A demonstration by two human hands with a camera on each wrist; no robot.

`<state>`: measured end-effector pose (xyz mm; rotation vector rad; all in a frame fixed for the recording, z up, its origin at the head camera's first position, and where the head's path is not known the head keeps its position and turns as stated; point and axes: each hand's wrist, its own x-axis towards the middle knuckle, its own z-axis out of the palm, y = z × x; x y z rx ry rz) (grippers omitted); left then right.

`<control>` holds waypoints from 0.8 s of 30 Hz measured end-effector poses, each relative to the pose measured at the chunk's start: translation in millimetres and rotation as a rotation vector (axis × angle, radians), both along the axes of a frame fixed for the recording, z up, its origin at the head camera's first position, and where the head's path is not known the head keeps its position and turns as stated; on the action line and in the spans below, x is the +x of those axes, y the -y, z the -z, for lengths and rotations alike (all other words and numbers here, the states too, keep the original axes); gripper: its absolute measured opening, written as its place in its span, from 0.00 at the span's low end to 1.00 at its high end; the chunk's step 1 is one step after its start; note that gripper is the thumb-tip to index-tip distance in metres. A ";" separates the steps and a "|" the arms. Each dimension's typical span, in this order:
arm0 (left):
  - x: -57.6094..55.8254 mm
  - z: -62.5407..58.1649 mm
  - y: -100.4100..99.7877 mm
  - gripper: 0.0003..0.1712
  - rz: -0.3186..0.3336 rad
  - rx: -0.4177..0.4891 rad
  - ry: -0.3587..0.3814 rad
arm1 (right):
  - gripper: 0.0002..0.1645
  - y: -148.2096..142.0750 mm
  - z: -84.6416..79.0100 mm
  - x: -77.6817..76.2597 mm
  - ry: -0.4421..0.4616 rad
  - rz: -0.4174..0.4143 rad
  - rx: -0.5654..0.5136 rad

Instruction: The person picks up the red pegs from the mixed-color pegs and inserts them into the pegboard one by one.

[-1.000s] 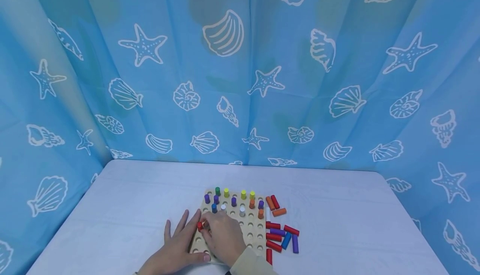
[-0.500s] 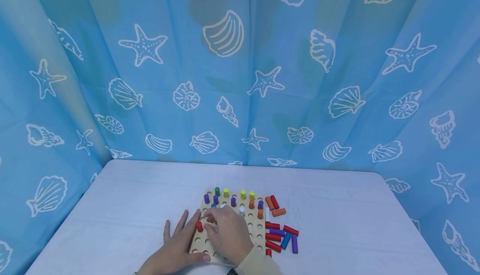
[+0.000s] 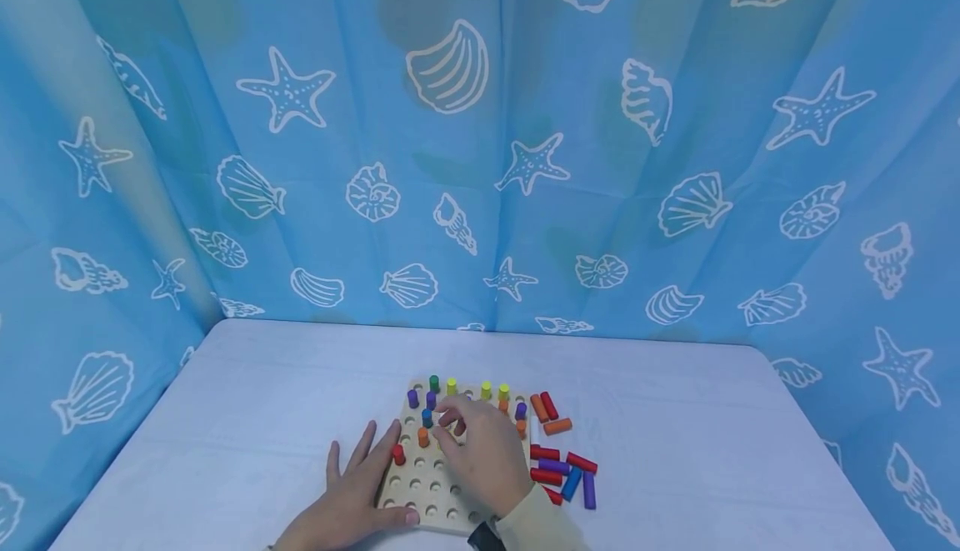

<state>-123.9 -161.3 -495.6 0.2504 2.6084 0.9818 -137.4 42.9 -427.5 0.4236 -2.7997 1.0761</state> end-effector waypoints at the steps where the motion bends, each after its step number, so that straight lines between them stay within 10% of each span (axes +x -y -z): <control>1: 0.2 -0.3 0.2 0.71 0.000 0.003 0.003 | 0.13 -1.9 -1.4 -0.8 -0.009 0.005 -0.006; 24: -0.8 1.9 1.6 0.72 -0.002 0.008 0.036 | 0.12 -49.5 -0.9 -27.6 -0.113 0.094 -0.146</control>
